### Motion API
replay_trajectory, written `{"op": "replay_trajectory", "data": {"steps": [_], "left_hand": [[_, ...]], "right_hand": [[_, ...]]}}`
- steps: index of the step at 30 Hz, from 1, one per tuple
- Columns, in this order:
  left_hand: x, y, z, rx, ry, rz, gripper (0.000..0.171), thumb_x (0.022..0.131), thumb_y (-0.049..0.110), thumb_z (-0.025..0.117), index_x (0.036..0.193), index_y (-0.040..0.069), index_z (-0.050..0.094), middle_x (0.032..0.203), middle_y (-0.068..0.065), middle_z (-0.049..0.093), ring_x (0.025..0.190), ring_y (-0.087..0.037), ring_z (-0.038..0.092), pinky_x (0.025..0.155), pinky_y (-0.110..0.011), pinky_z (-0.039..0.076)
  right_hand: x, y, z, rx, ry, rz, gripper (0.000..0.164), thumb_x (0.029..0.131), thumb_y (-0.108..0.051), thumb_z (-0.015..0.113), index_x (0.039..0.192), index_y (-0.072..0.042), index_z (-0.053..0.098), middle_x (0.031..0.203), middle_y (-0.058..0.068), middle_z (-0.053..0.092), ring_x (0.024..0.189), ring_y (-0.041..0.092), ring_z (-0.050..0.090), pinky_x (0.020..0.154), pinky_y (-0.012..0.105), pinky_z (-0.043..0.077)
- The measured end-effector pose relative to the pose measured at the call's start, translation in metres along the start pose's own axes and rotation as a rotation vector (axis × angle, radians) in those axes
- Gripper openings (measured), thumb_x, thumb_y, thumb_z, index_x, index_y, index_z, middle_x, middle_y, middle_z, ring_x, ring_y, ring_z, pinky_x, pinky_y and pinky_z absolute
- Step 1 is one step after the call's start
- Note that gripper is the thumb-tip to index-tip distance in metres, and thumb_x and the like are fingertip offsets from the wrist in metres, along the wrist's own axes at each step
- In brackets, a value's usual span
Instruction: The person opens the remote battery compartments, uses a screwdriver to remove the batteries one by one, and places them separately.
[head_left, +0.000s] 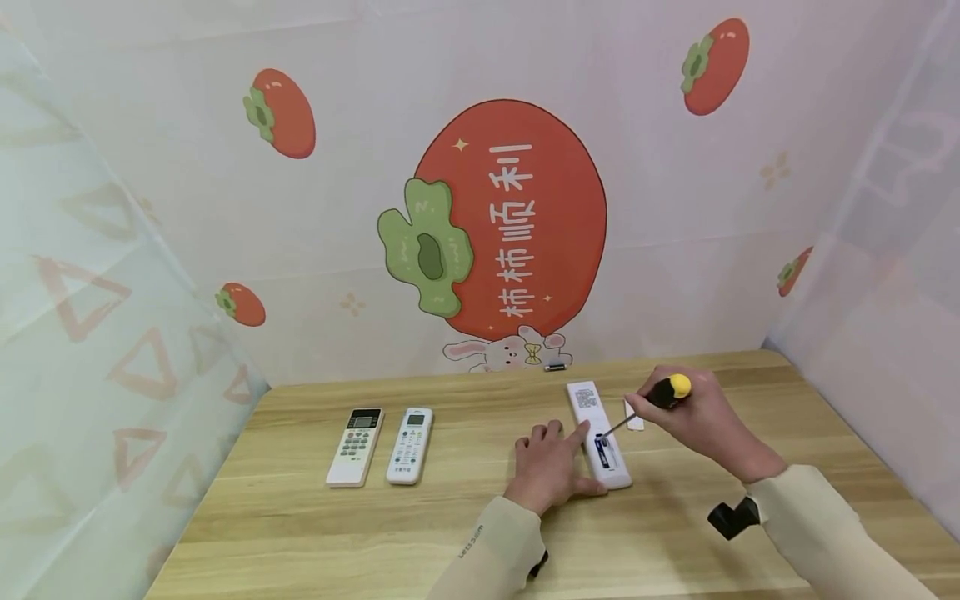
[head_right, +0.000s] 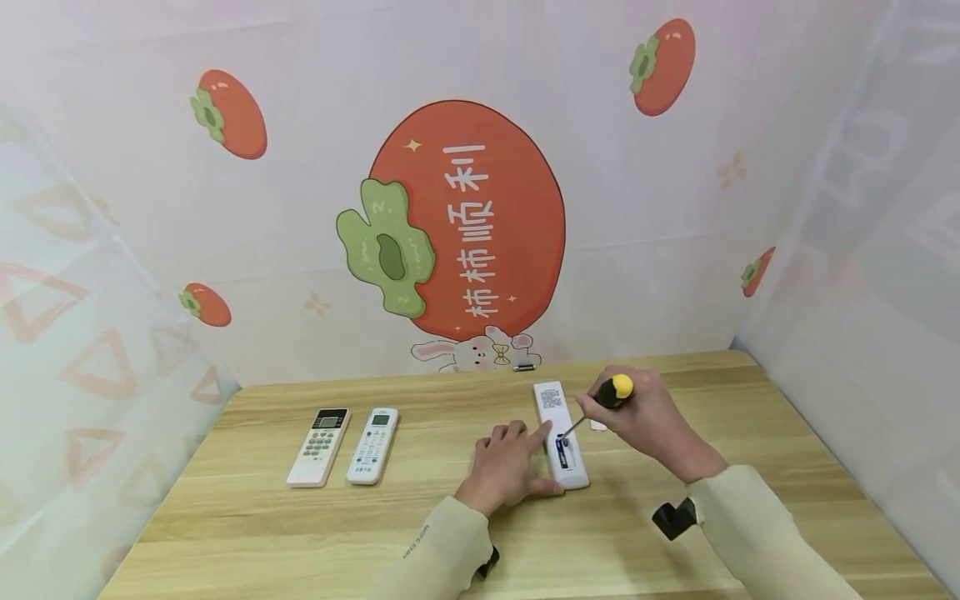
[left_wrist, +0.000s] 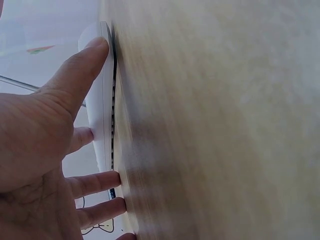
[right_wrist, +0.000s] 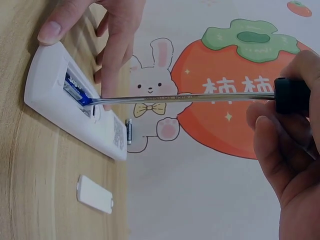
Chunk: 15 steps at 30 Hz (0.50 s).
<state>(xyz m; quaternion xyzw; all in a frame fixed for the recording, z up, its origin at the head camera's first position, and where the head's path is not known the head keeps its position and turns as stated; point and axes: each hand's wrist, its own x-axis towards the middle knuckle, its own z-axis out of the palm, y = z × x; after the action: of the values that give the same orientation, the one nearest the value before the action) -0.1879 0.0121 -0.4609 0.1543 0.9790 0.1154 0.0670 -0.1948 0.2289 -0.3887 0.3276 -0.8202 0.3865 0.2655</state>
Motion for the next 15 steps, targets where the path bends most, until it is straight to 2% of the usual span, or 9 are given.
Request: {"op": "replay_trajectory", "data": {"steps": [9, 15], "left_hand": [[-0.0007, 0.0007, -0.0005, -0.008, -0.010, -0.005, 0.095, 0.074, 0.070, 0.078, 0.155, 0.040, 0.040, 0.151, -0.005, 0.045, 0.133, -0.029, 0.043, 0.104, -0.053, 0.037], [0.0004, -0.0001, -0.0003, -0.004, -0.008, -0.002, 0.095, 0.073, 0.070, 0.078, 0.155, 0.040, 0.040, 0.151, -0.005, 0.046, 0.133, -0.029, 0.043, 0.104, -0.053, 0.038]], "right_hand": [[0.0003, -0.0045, -0.0011, 0.016, -0.027, 0.061, 0.032, 0.080, -0.001, 0.085, 0.083, -0.028, 0.068, 0.079, -0.015, 0.067, 0.064, 0.005, 0.063, 0.060, 0.019, 0.050], [0.0042, -0.0015, 0.0005, -0.021, -0.018, 0.074, 0.031, 0.080, 0.000, 0.084, 0.081, -0.026, 0.066, 0.077, -0.015, 0.066, 0.063, 0.005, 0.060, 0.060, 0.019, 0.047]]}}
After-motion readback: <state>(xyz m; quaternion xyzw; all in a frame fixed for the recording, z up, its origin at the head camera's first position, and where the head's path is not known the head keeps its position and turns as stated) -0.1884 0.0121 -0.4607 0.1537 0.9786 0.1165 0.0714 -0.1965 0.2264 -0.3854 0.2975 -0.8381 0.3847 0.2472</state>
